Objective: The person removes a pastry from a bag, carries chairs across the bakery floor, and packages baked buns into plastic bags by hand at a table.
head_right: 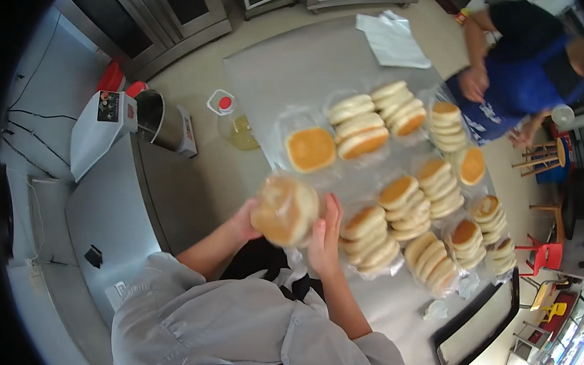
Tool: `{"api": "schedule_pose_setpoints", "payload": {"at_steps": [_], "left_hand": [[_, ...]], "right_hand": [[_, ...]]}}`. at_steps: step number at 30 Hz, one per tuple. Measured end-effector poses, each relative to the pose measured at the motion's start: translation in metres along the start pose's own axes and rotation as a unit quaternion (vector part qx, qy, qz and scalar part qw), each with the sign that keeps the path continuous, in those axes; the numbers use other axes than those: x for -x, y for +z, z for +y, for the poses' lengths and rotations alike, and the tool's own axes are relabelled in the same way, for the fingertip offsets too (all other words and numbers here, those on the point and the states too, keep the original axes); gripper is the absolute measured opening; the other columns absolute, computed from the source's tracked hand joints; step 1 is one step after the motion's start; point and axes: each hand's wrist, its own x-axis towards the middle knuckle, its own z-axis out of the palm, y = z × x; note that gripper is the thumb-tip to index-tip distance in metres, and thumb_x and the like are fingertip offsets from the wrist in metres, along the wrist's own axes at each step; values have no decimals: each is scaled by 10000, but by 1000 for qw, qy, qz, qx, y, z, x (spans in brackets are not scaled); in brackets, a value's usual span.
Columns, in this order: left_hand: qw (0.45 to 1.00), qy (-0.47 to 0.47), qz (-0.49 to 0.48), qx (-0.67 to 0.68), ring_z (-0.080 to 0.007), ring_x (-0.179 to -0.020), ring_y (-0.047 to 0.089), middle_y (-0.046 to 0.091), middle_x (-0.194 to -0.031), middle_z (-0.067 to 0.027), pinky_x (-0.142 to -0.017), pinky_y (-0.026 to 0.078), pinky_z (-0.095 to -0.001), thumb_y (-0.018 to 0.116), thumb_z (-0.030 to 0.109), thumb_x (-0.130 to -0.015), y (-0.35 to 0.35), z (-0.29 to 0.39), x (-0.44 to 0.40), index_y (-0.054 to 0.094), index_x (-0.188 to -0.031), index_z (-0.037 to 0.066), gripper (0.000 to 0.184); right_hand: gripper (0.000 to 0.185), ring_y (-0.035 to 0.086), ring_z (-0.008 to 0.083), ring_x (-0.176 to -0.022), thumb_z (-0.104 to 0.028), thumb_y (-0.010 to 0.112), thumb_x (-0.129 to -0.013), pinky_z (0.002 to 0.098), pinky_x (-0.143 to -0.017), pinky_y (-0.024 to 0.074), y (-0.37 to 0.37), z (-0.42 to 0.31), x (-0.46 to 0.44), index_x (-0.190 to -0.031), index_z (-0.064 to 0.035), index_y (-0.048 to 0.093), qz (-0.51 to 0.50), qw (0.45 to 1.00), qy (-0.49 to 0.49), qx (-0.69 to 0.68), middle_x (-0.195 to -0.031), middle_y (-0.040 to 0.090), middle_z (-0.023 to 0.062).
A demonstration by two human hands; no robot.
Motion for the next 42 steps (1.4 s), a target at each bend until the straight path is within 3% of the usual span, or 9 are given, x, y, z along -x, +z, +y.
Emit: {"api": "schedule_pose_setpoints", "payload": {"at_steps": [8, 17, 19, 24, 28, 35, 36, 38, 42], "left_hand": [[956, 241, 128, -107, -221, -1256, 469, 514, -1345, -62, -1071, 358, -412, 561, 430, -881, -81, 295, -55, 405, -1382, 110, 615], [953, 239, 158, -96, -270, -1225, 484, 527, -1322, -72, -1034, 357, -483, 519, 512, -867, -132, 428, -148, 458, -1340, 100, 630], [878, 195, 360, -249, -285, -1222, 478, 513, -1333, -74, -1009, 361, -482, 555, 585, -816, -170, 447, -162, 445, -1359, 102, 736], [706, 420, 424, -381, -239, -1134, 505, 528, -1256, -118, -963, 378, -358, 596, 474, -851, -156, 448, -136, 476, -1300, 33, 640], [420, 545, 361, -630, -272, -1099, 539, 582, -1183, -142, -957, 403, -341, 628, 220, -863, -37, 348, -102, 544, -1193, -8, 410], [436, 319, -242, -806, -280, -975, 592, 620, -1059, -124, -838, 468, -370, 692, 220, -788, 112, 73, -91, 609, -1100, 57, 362], [426, 317, -265, -805, -280, -975, 592, 620, -1059, -124, -838, 468, -370, 692, 220, -788, 121, 49, -98, 609, -1100, 57, 362], [670, 172, -114, -713, -291, -1006, 566, 576, -1135, -143, -852, 465, -373, 696, 264, -794, 121, 3, -114, 560, -1188, 45, 472], [517, 325, -93, -786, -342, -1069, 510, 496, -1223, -192, -770, 475, -429, 663, 274, -815, 79, -54, -166, 478, -1269, 23, 551]], "right_hand": [[460, 501, 312, -1166, -155, 596, -875, 377, -974, 402, 58, -29, -67, -1295, -33, 452, -44, 990, 26, 130, -1302, 467, 181], [401, 521, 392, -1127, -217, 686, -807, 433, -942, 436, 44, -11, -26, -1148, -42, 568, -11, 954, 155, 258, -1234, 520, 219], [409, 523, 389, -1118, -213, 688, -798, 442, -948, 426, 42, -12, -23, -1158, -61, 565, 13, 944, 157, 289, -1231, 527, 197], [368, 558, 333, -1060, -197, 675, -809, 423, -926, 423, 23, -22, 5, -1137, -64, 577, 98, 916, 184, 344, -1181, 572, 147], [275, 646, 246, -864, -184, 669, -824, 360, -771, 497, 14, 0, 44, -1049, -33, 620, 175, 923, 294, 177, -982, 653, 120], [89, 559, 188, -601, -130, 652, -827, 313, -567, 450, -23, 11, 72, -868, -51, 655, 294, 887, 290, 207, -695, 606, 73], [87, 529, 186, -570, -130, 652, -825, 316, -547, 437, -35, 23, 80, -847, -47, 641, 365, 862, 285, 206, -656, 568, 64], [92, 479, 137, -564, -110, 652, -825, 292, -561, 435, -59, 51, 98, -854, -28, 623, 481, 809, 266, 209, -632, 525, 45], [325, 534, 178, -742, -162, 680, -814, 327, -677, 466, -78, 113, 122, -1063, 9, 560, 544, 762, 270, 227, -870, 568, 95]]}}
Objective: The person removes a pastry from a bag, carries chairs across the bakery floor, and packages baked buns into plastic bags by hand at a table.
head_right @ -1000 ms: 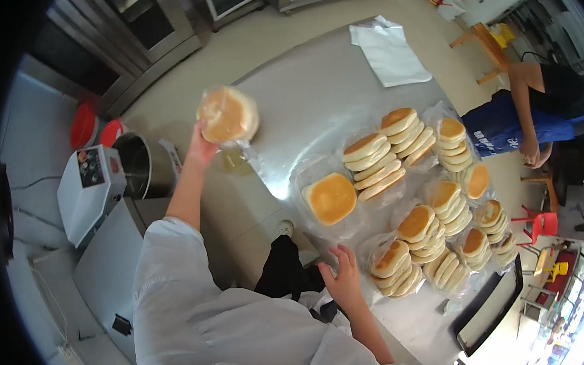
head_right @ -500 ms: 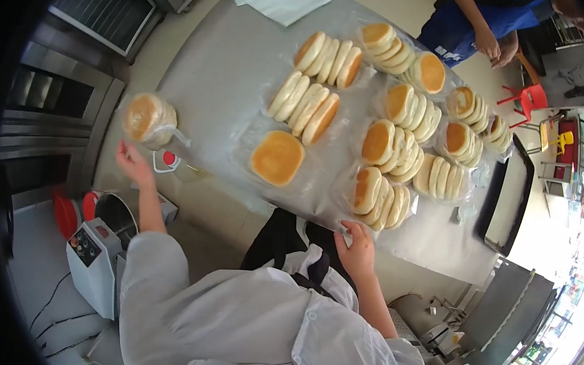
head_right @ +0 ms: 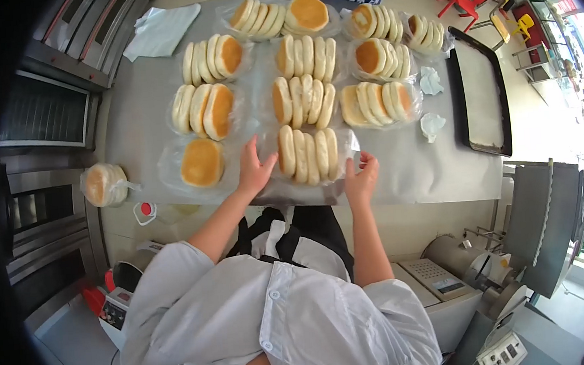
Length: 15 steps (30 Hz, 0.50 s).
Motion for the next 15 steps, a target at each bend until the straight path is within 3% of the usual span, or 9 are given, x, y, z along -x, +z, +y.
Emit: {"api": "schedule_pose_setpoints", "payload": {"at_steps": [2, 4, 5, 6, 8, 9, 10, 12, 15], "left_hand": [[998, 22, 48, -45, -332, -992, 555, 571, -1117, -182, -747, 476, -429, 647, 267, -820, 12, 0, -9, 521, -1224, 25, 488], [965, -220, -142, -13, -320, -870, 596, 634, -945, -158, -763, 480, -398, 645, 264, -812, 9, 3, -7, 601, -1118, 19, 394], [970, -220, -82, 61, -306, -782, 612, 651, -835, -144, -751, 480, -377, 625, 246, -836, 11, 7, 0, 655, -995, 15, 282], [970, -227, -75, 52, -306, -782, 612, 651, -835, -144, -751, 480, -377, 625, 246, -836, 9, 11, 7, 655, -995, 15, 282], [993, -113, -22, 28, -251, -826, 630, 664, -896, -130, -751, 483, -335, 586, 212, -883, -2, 18, 10, 670, -950, 19, 221], [994, -102, -27, 23, -251, -826, 630, 664, -896, -130, -751, 483, -335, 586, 212, -883, -4, 22, 8, 670, -950, 19, 221], [988, -132, -13, 75, -214, -839, 629, 667, -895, -113, -768, 479, -316, 558, 196, -911, -5, 27, 13, 661, -948, 12, 214], [978, -169, 10, 121, -178, -852, 629, 670, -894, -96, -785, 475, -297, 530, 180, -938, -8, 45, 11, 651, -946, 6, 212], [934, -204, 14, 294, -129, -839, 596, 650, -856, -54, -833, 452, -272, 488, 160, -971, -17, 85, 11, 615, -937, -9, 214]], "right_hand": [[416, 543, 197, -798, -185, 691, -809, 342, -716, 473, 19, 11, -15, -1130, 22, 527, 3, 1000, -15, -5, -944, 566, 111], [530, 531, 257, -905, -235, 713, -778, 363, -806, 456, 32, 30, -16, -1178, 23, 481, -85, 994, 69, -18, -1045, 532, 133], [441, 585, 266, -828, -267, 706, -779, 375, -750, 477, 38, 34, -21, -1069, 35, 566, -70, 994, 85, -27, -932, 601, 146], [441, 585, 266, -828, -267, 706, -779, 375, -750, 477, 36, 39, -27, -1069, 35, 566, -82, 992, 85, -34, -932, 601, 146], [346, 618, 293, -692, -295, 696, -786, 404, -668, 489, 24, 42, -39, -888, 29, 632, -244, 963, 110, -25, -749, 639, 157], [307, 615, 318, -583, -282, 665, -818, 418, -598, 485, 14, 26, -38, -756, 18, 643, -206, 972, 86, -66, -630, 623, 167], [307, 615, 318, -583, -282, 665, -818, 418, -598, 485, 3, 18, -43, -756, 18, 643, -203, 973, 87, -70, -630, 623, 167], [256, 574, 177, -567, -231, 633, -860, 335, -567, 456, -8, 6, -51, -850, 22, 668, -268, 958, 7, -98, -641, 625, 124], [202, 598, 246, -576, -181, 608, -875, 355, -563, 464, -18, -13, -55, -835, 8, 668, -303, 944, -32, -125, -680, 629, 162]]}}
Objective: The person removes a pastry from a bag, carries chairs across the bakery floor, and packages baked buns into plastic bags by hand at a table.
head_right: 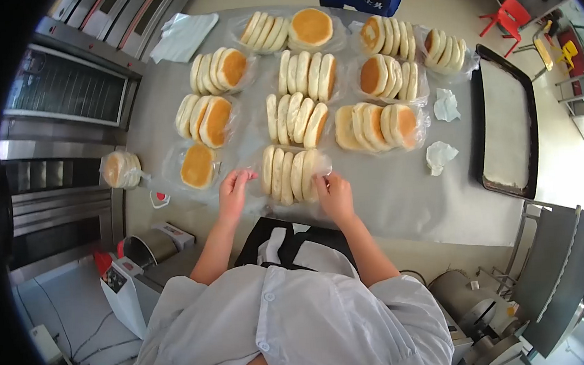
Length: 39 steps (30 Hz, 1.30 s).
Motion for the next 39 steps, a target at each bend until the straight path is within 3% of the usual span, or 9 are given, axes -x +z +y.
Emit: {"api": "schedule_pose_setpoints", "payload": {"at_steps": [4, 9, 16, 19, 21, 23, 29, 32, 39], "left_hand": [[998, -30, -40, 38, -117, -789, 581, 602, -817, -22, -805, 452, -273, 507, 148, -955, 4, 46, 5, 624, -944, 9, 182], [974, -68, -200, 85, -94, -686, 509, 538, -722, 6, -720, 433, -260, 519, 96, -931, -15, 95, 9, 625, -990, 10, 149], [971, -45, -233, 38, -75, -673, 519, 551, -697, 17, -665, 422, -248, 537, 108, -924, -29, 113, 14, 636, -1009, 22, 156], [960, 59, -231, -145, -121, -653, 550, 577, -691, -16, -632, 431, -282, 579, 101, -892, -25, 144, 25, 646, -910, 19, 107], [868, 302, -201, -339, -196, -717, 598, 610, -737, -37, -670, 456, -334, 604, 92, -852, -24, 148, 23, 646, -839, 35, 72], [872, 306, -179, -337, -262, -792, 612, 620, -867, -91, -727, 472, -348, 634, 60, -811, -19, 141, 18, 628, -771, 34, 49], [924, 258, -282, 22, -214, -924, 597, 556, -1135, -116, -846, 471, -341, 646, 58, -818, -4, 81, 10, 582, -1051, 61, 242], [906, 81, -384, -159, -251, -935, 622, 589, -1149, -107, -831, 485, -365, 614, 93, -846, -4, 95, 6, 531, -1212, 82, 376], [790, 256, -433, -350, -366, -958, 601, 635, -1016, -178, -838, 465, -424, 541, 125, -862, 12, 57, -22, 551, -1118, 65, 262]], "right_hand": [[159, 615, 305, -608, -130, 598, -875, 378, -567, 476, -13, -44, -4, -806, 4, 651, 10, 991, -127, -30, -753, 636, 186], [130, 604, 254, -597, -94, 564, -894, 349, -568, 471, -18, -78, 14, -831, 4, 624, 24, 991, -115, -58, -744, 634, 144], [82, 545, 190, -524, -85, 570, -897, 313, -519, 423, -27, -129, 33, -876, -11, 541, -25, 993, -76, -90, -642, 582, 116], [102, 531, 197, -500, -86, 609, -871, 309, -510, 419, -33, -151, 50, -862, -17, 535, -50, 995, -51, -74, -609, 559, 114], [115, 533, 212, -509, -88, 631, -849, 321, -514, 427, -32, -153, 52, -858, -23, 537, -36, 996, -80, -10, -609, 556, 107], [132, 536, 227, -519, -90, 653, -828, 332, -517, 435, -28, -151, 54, -854, -29, 540, -26, 992, -110, 49, -609, 552, 101], [137, 584, 309, -827, -73, 668, -758, 404, -704, 480, -22, -158, 46, -853, -62, 571, 61, 925, -318, 197, -990, 601, 133], [125, 517, 356, -1065, -106, 662, -761, 459, -899, 423, -16, -158, 42, -866, -99, 594, 58, 913, -343, 214, -1200, 528, 139], [239, 541, 331, -1062, -78, 631, -756, 432, -909, 424, -14, -138, 27, -993, -95, 605, -26, 926, -347, 144, -1197, 550, 135]]}}
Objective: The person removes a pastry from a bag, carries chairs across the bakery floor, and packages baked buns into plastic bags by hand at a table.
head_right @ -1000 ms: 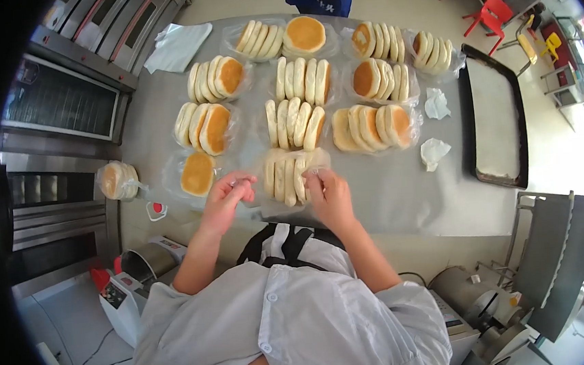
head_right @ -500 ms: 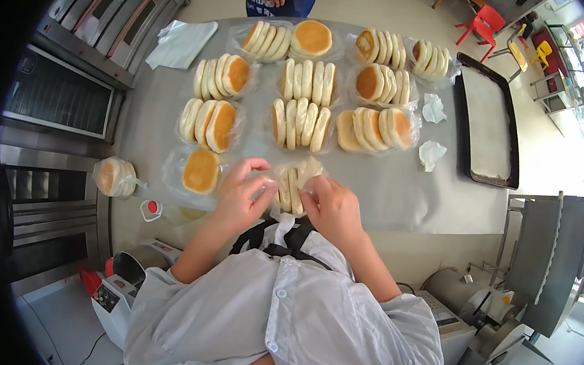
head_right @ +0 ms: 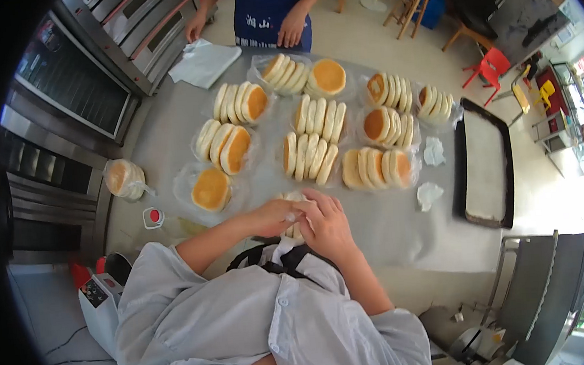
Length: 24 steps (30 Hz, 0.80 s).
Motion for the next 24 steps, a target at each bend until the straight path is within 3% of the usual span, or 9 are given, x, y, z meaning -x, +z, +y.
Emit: {"api": "schedule_pose_setpoints", "payload": {"at_steps": [2, 6, 8, 10, 14, 17, 20, 21, 24], "left_hand": [[991, -20, 54, 122, -354, -932, 618, 649, -999, -158, -795, 484, -414, 456, 206, -947, -11, 11, 4, 573, -1095, 74, 231], [986, -71, 107, 110, -389, -883, 611, 645, -955, -174, -757, 476, -444, 403, 233, -983, 3, 6, 4, 561, -1082, 78, 242], [980, -62, 159, 105, -310, -808, 648, 668, -930, -136, -719, 491, -401, 423, 234, -976, 8, -2, 0, 561, -1059, 59, 238], [892, -191, 106, 395, -173, -759, 649, 687, -895, -83, -681, 495, -337, 498, 220, -945, 3, -4, -2, 601, -985, 36, 215], [893, -97, 43, 438, -110, -716, 639, 687, -842, -78, -634, 488, -331, 589, 214, -889, -4, -23, 3, 652, -896, 39, 186], [994, -105, 26, -34, -189, -622, 626, 668, -813, -22, -607, 494, -329, 636, 150, -792, -32, 9, 3, 664, -806, 101, 58], [955, 63, 155, -246, -242, -609, 619, 633, -794, -19, -569, 504, -355, 633, 172, -773, -21, 10, 1, 636, -779, 131, 41], [947, 66, 166, -267, -213, -591, 622, 610, -796, -12, -534, 505, -358, 619, 179, -779, -20, 13, 1, 607, -776, 147, 34], [938, 128, 196, -256, -212, -570, 618, 616, -825, 0, -513, 510, -353, 627, 168, -772, -15, 10, 2, 618, -802, 142, 41]], "right_hand": [[351, 555, 321, -1048, -52, 627, -725, 420, -902, 430, -3, 8, 2, -1073, -82, 591, 7, 999, -20, 30, -1203, 548, 139], [211, 605, 276, -845, -48, 636, -671, 399, -777, 447, 13, 22, 10, -877, -92, 621, 15, 995, 5, 96, -906, 628, 86], [140, 611, 264, -764, -57, 634, -658, 390, -732, 447, 14, 25, 10, -791, -98, 622, 11, 995, 8, 99, -778, 633, 64], [77, 587, 252, -640, -71, 647, -633, 374, -662, 427, 13, 18, 9, -664, -103, 585, 63, 991, 25, 111, -605, 566, 35], [202, 598, 269, -693, -74, 703, -592, 404, -713, 465, 27, 12, 29, -756, -99, 586, -29, 998, -39, 41, -702, 602, 41], [398, 591, 311, -895, -72, 742, -578, 416, -841, 466, 37, 5, 21, -929, -89, 555, 56, 994, 5, -92, -901, 625, 89], [529, 495, 342, -1139, -73, 762, -601, 465, -962, 404, 39, 18, -5, -1070, -95, 517, 59, 994, 63, -62, -1137, 580, 111], [529, 393, 368, -1245, -108, 763, -600, 468, -994, 374, 49, 41, -3, -1086, -77, 555, -10, 997, 53, -50, -1265, 501, 158], [530, 387, 391, -1246, -209, 765, -628, 468, -1001, 369, 74, 85, 2, -1113, -86, 592, -159, 980, 16, 123, -1341, 435, 199]]}}
